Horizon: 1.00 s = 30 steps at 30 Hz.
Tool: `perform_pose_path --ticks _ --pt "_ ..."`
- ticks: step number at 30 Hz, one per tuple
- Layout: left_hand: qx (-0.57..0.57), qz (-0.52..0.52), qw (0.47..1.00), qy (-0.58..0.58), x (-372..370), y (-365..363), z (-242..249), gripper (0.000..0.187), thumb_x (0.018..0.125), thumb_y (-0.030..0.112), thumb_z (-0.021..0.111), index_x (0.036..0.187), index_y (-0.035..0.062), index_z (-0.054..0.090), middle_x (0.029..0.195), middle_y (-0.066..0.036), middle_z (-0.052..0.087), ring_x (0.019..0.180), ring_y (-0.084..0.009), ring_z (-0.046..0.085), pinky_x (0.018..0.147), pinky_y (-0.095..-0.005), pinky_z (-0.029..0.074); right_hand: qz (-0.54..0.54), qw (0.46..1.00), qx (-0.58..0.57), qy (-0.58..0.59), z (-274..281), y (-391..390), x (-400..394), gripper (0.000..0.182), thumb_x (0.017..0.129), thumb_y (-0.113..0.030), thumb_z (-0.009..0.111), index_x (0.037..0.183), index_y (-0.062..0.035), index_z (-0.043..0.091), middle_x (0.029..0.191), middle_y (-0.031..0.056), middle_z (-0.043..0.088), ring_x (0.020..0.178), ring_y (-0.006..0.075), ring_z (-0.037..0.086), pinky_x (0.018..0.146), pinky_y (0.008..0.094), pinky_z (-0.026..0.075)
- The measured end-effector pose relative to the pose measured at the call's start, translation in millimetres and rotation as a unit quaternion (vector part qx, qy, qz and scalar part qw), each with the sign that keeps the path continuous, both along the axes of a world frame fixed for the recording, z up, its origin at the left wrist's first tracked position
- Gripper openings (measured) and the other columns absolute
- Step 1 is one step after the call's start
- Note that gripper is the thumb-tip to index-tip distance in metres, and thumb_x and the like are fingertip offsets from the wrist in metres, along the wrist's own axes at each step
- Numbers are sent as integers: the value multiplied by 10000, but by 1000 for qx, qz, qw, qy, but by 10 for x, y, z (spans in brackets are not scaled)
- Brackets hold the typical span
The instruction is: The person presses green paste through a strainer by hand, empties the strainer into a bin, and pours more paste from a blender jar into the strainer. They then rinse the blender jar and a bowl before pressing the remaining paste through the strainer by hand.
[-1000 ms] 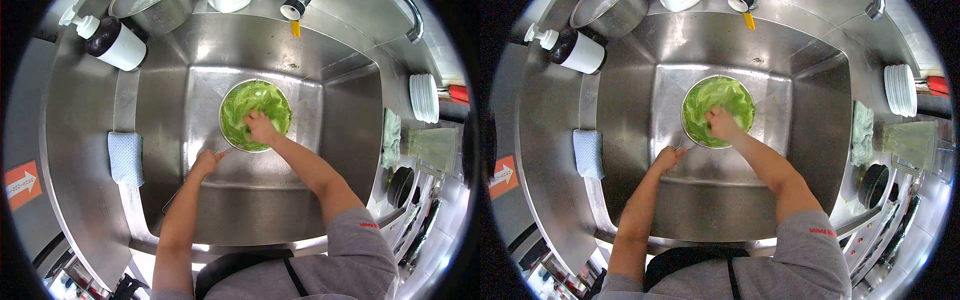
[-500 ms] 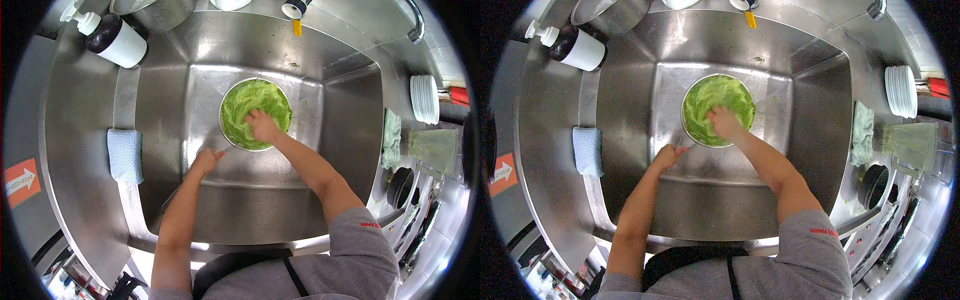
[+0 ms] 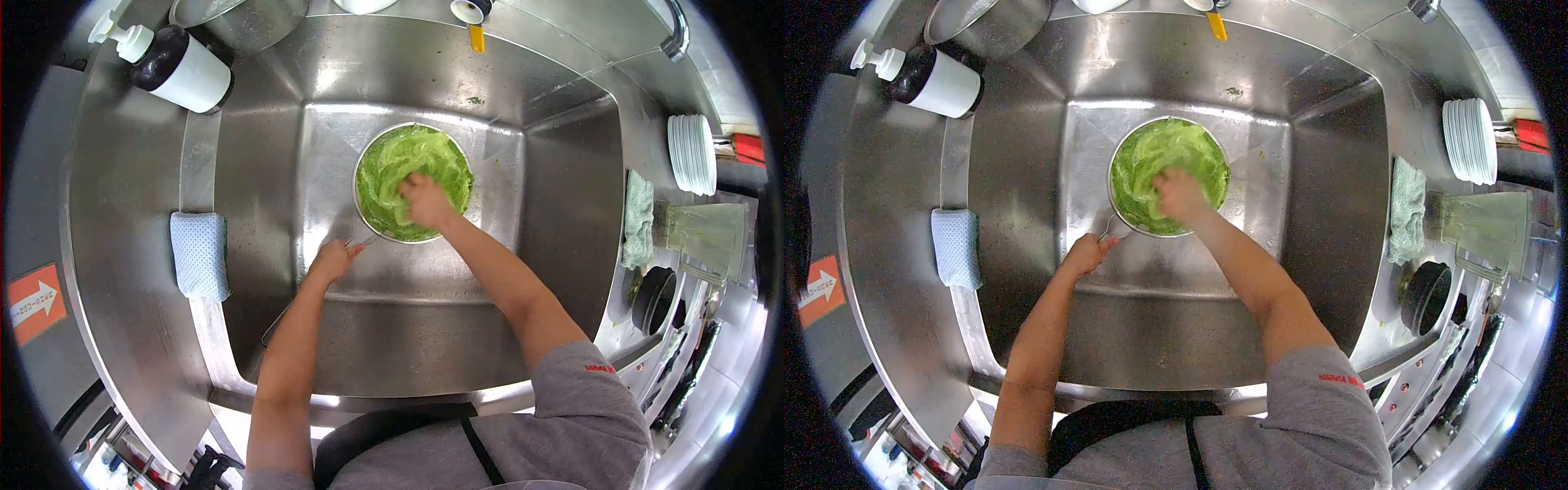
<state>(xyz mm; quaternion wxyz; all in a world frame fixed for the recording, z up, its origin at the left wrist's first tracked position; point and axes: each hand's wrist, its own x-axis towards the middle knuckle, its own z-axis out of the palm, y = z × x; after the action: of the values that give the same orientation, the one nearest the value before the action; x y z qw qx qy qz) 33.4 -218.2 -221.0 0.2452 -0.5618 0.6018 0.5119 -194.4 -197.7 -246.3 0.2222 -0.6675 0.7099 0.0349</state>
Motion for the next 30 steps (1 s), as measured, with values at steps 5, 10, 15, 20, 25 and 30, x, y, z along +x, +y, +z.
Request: perform_pose_path --ticks 5,10,15,20,25,30 --pt "3 -7 1000 -4 -38 -28 128 562 769 490 470 767 -64 564 757 -245 564 768 -370 547 683 -421 420 35 998 -40 -19 -141 96 99 411 632 -161 577 1023 -80 480 1046 125 436 1001 314 400 796 425 378" --pt "-73 -52 996 28 55 6 -96 567 772 494 458 774 -62 566 789 -245 562 795 -359 543 707 -419 413 -41 999 -25 7 -57 79 6 372 638 -134 565 1001 -76 500 1065 125 433 984 306 415 784 428 387" --pt "-86 -65 994 20 25 -19 -55 566 779 488 451 777 -66 565 796 -244 562 798 -349 545 712 -416 412 96 991 38 -80 -35 -19 -35 307 657 -119 554 960 -78 531 1071 129 442 974 277 441 781 382 404" --pt "-22 -31 999 15 22 -7 -46 560 782 477 455 781 -73 561 753 -240 563 754 -348 557 696 -402 421 300 953 24 39 323 -580 -8 323 655 -94 538 976 -123 555 1103 87 465 1035 230 430 831 363 394" --pt "-70 -40 996 40 38 1 -14 559 783 471 452 772 -77 560 750 -245 561 749 -355 558 690 -403 421 356 932 -73 3 42 -806 -532 364 673 -78 516 1035 -101 531 1153 95 435 1063 254 395 902 343 331" --pt "-61 -35 997 43 65 18 -120 549 784 468 452 762 -69 564 757 -249 561 759 -355 557 683 -407 421 228 967 -108 -25 -120 -338 -812 388 680 -71 505 1068 -65 493 1173 139 401 1053 277 387 904 353 324"
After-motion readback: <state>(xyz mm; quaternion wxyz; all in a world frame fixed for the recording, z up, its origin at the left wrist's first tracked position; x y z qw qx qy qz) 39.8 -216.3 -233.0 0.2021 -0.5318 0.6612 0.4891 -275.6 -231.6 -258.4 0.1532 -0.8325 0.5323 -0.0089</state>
